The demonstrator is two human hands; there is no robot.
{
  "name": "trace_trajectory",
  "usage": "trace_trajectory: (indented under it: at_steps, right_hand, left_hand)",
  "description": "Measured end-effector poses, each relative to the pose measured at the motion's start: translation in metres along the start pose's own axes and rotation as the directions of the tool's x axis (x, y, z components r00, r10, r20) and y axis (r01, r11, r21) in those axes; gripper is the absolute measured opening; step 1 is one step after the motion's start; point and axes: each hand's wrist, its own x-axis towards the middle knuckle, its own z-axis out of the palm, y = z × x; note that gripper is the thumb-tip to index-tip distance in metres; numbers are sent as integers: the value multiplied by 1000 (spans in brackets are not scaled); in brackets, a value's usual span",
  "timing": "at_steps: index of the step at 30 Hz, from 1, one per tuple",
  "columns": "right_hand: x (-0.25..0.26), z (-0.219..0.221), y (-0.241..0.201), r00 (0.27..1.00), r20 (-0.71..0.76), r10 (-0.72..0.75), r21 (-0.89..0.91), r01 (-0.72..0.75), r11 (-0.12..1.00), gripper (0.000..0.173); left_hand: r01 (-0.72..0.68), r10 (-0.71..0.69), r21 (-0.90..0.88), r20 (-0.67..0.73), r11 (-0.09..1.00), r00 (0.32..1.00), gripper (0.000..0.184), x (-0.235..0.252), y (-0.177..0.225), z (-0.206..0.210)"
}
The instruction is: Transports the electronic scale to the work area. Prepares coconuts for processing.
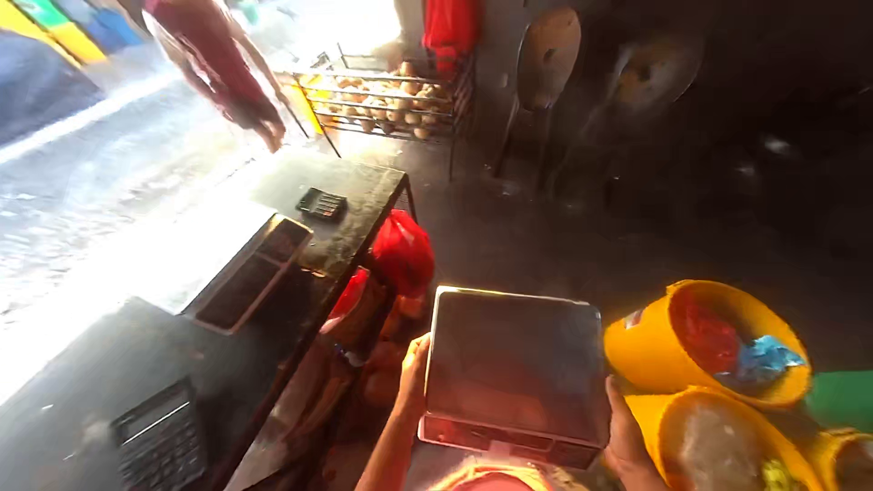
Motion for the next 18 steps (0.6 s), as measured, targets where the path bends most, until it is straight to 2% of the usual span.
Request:
trace_trajectory:
  at_steps: [3, 7, 14, 18]
  right_hand:
    - [52, 39, -55, 998, -69, 2, -11, -3, 1000, 63]
    - [136, 86, -104, 997, -38, -66, -1, 66, 998, 62]
    - [291, 203, -169, 990, -53, -132, 6, 133, 991, 61]
    - [364, 252, -222, 984, -12, -175, -12, 175, 984, 61]
  left_hand:
    - [14, -11, -55, 39, 998, 999, 41, 71, 39, 33]
    - [13, -4, -142, 63, 990, 998, 40, 167, 75, 67]
    - [-70, 79, -123, 74, 990, 994, 35, 370, 141, 109]
    - [-65, 77, -175, 66, 982, 995, 34, 454, 185, 136]
